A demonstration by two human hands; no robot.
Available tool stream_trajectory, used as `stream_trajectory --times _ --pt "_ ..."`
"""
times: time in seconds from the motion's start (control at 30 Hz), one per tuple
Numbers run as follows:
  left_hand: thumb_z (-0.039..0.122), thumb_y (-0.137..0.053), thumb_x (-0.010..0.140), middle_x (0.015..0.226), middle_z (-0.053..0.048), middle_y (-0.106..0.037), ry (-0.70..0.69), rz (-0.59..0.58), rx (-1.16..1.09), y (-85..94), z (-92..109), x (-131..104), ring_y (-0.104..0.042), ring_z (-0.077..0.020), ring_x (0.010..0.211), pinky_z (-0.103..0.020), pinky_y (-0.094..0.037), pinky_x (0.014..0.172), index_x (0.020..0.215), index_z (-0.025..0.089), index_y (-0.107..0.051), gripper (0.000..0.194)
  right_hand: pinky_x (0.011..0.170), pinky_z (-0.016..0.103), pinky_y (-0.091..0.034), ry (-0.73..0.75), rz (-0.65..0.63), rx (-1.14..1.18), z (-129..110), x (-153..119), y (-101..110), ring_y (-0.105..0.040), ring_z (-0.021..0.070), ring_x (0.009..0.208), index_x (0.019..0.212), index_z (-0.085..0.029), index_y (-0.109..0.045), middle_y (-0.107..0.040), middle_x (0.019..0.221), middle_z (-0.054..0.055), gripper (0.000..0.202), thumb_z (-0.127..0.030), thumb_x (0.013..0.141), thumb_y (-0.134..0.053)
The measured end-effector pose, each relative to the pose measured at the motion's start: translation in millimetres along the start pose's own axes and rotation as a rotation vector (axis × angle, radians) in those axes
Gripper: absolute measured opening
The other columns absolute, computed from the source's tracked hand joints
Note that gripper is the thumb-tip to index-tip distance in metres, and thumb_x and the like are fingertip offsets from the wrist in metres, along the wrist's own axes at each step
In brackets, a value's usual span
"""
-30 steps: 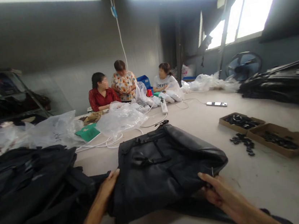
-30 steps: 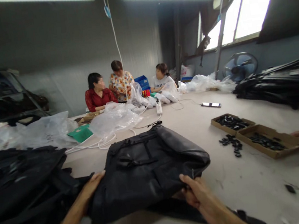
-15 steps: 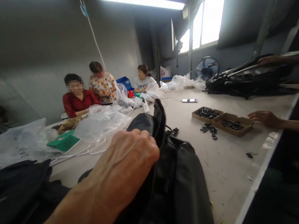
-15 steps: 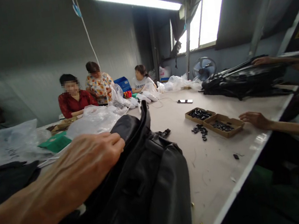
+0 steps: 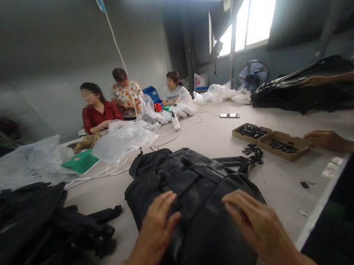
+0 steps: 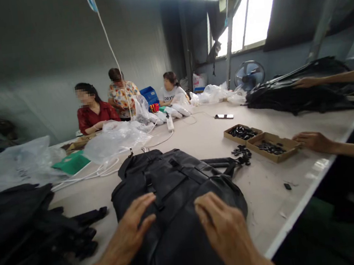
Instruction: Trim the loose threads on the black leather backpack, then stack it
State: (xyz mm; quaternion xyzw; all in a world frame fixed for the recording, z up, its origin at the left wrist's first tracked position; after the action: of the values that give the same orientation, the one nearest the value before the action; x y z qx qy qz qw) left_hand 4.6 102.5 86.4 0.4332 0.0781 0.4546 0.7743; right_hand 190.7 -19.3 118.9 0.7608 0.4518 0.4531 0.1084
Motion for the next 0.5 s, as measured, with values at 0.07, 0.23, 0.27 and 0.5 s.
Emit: stream_trajectory --times 0.07,0.23,0.27,0.5 --pt "0.045 -0.053 0.087 0.135 -0.004 -0.053 0.119 -0.144 -0.199 -43.8 4.7 -26.3 -0.04 -0.0254 0.13 -0.037 -0.02 0.116 0.127 0.028 -0.058 0.044 0.062 0.031 -0.05 -0.112 0.029 -0.363 57.5 12.7 16.5 -0.066 0.0208 0.077 0.099 -0.023 -0.061 -0.066 0.102 0.005 0.027 -0.038 0.094 -0.038" --pt "0.046 -0.057 0.084 0.127 -0.004 -0.059 0.237 -0.174 -0.398 -60.1 3.7 -48.4 -0.043 -0.0278 0.127 -0.039 -0.007 0.118 0.122 0.029 -0.062 0.041 0.061 0.033 -0.055 -0.182 -0.154 -0.659 135.9 -4.7 -16.2 -0.068 0.023 0.08 0.119 -0.02 -0.057 -0.062 0.119 0.005 0.038 -0.035 0.094 -0.034" --pt "0.046 -0.057 0.084 0.126 -0.003 -0.06 0.235 -0.175 -0.404 -56.4 2.5 -49.1 -0.042 -0.0275 0.128 -0.039 -0.008 0.118 0.12 0.03 -0.064 0.039 0.058 0.033 -0.056 -0.161 -0.161 -0.68 135.8 -13.5 -23.6 -0.069 0.0223 0.078 0.119 -0.018 -0.058 -0.062 0.12 0.005 0.039 -0.034 0.095 -0.031" --pt "0.043 -0.06 0.083 0.124 -0.003 -0.061 0.325 -0.315 -0.351 -38.5 -18.8 -93.0 -0.032 -0.0281 0.135 -0.043 -0.017 0.115 0.112 0.033 -0.068 0.032 0.038 0.029 -0.053 0.167 -0.043 -0.698 75.6 -85.9 -19.1 -0.064 0.018 0.046 0.099 -0.018 -0.069 -0.07 0.102 0.01 0.041 -0.029 0.094 -0.03"
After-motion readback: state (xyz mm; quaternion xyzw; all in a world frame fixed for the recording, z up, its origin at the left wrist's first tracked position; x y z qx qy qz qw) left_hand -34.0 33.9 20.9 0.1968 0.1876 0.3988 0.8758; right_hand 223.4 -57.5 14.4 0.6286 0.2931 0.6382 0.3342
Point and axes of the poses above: each hand's wrist, its own x-axis towards the middle knuckle, its own y-axis out of the back of the hand, z = x × y, the point moved 10 cm from there along x, towards the middle knuckle
